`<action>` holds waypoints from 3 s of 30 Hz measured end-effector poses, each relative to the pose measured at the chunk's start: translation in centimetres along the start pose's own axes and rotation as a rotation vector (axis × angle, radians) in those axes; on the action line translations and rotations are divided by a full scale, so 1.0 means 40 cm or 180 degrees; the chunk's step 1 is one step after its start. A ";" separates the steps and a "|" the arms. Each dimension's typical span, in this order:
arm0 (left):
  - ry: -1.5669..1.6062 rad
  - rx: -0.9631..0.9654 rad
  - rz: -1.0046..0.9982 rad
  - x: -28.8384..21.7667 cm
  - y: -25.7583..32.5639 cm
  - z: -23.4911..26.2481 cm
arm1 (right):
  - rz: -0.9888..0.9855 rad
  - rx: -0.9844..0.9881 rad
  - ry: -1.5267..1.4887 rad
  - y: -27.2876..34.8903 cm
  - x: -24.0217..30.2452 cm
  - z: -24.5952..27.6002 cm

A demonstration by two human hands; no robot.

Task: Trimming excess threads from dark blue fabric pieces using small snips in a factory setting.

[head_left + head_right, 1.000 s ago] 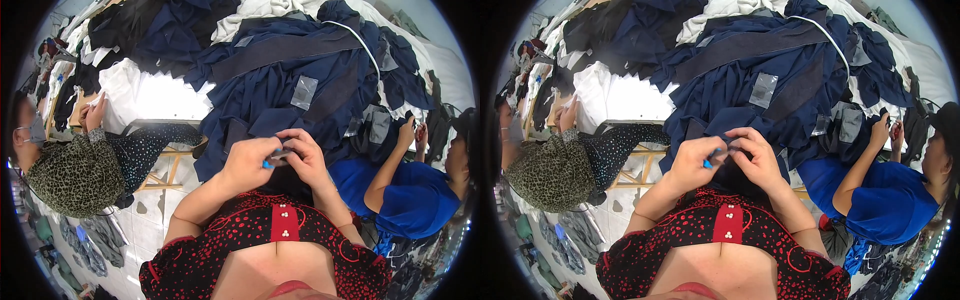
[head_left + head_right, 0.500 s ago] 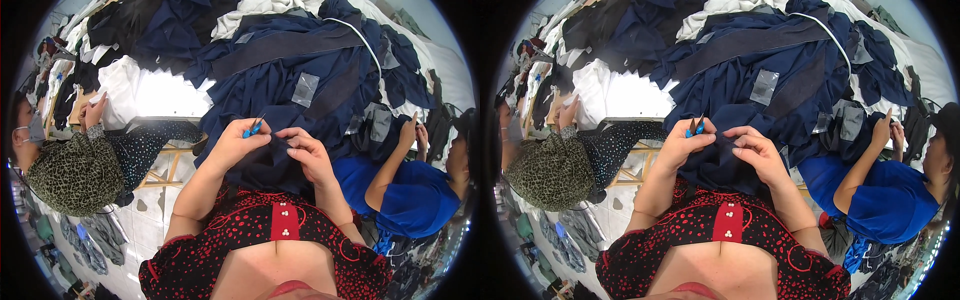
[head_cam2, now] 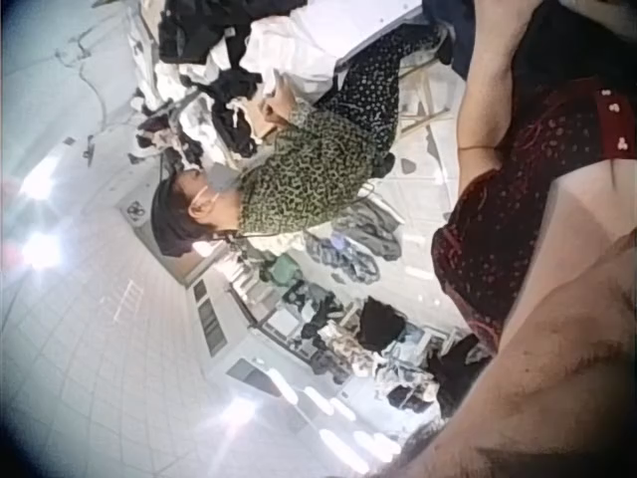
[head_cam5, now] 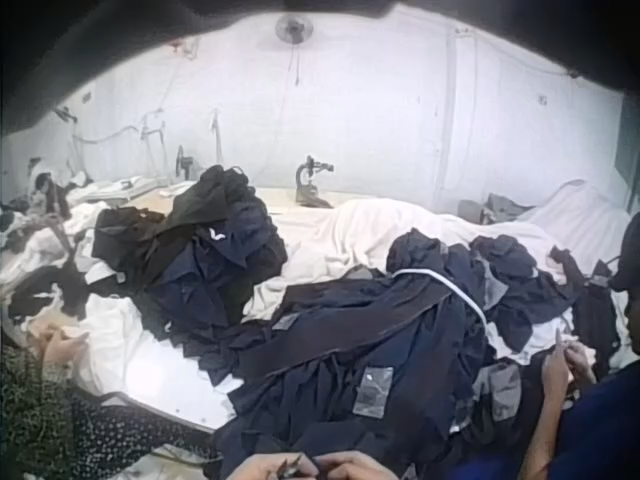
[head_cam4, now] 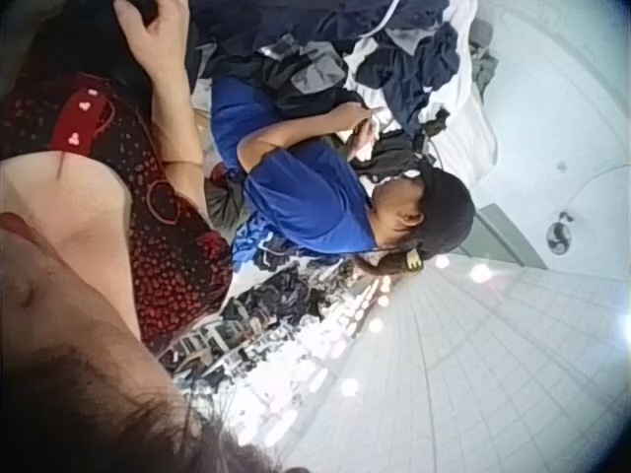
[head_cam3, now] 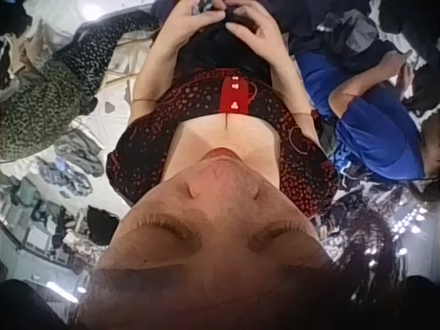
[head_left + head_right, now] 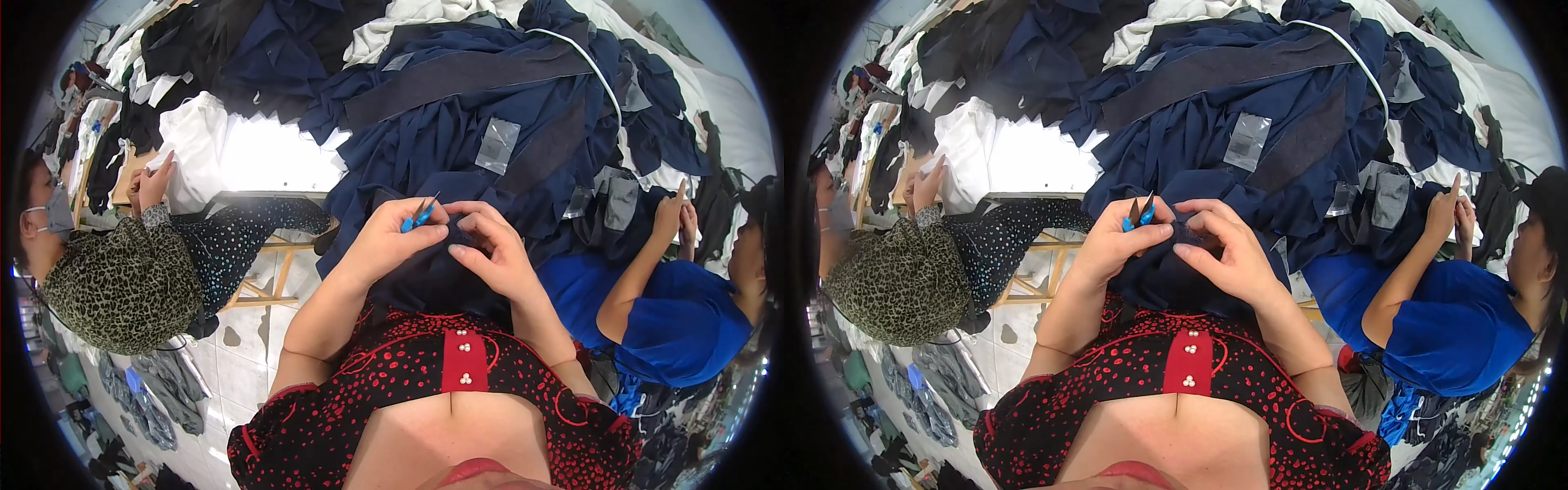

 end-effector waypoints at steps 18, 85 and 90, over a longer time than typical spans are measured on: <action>0.0976 0.1016 0.0898 0.095 -0.031 -0.085 | 0.0623 0.0013 0.0321 0.019 0.003 0.068; -0.1185 -0.0053 -0.0007 0.000 -0.020 -0.036 | -0.0328 -0.0819 -0.0213 0.048 -0.052 0.162; -0.1131 -0.0003 0.0128 0.000 -0.026 -0.047 | 0.0219 -0.0437 0.0704 0.042 0.038 0.132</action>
Point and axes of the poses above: each hand's wrist, its own y-axis away from the middle knuckle, its own z-axis out of the back of the hand, x = y × z, the point moved 10 cm from there along -y, towards the middle knuckle, and after that the axes turned 1 degree about y, right-handed, at the moved point
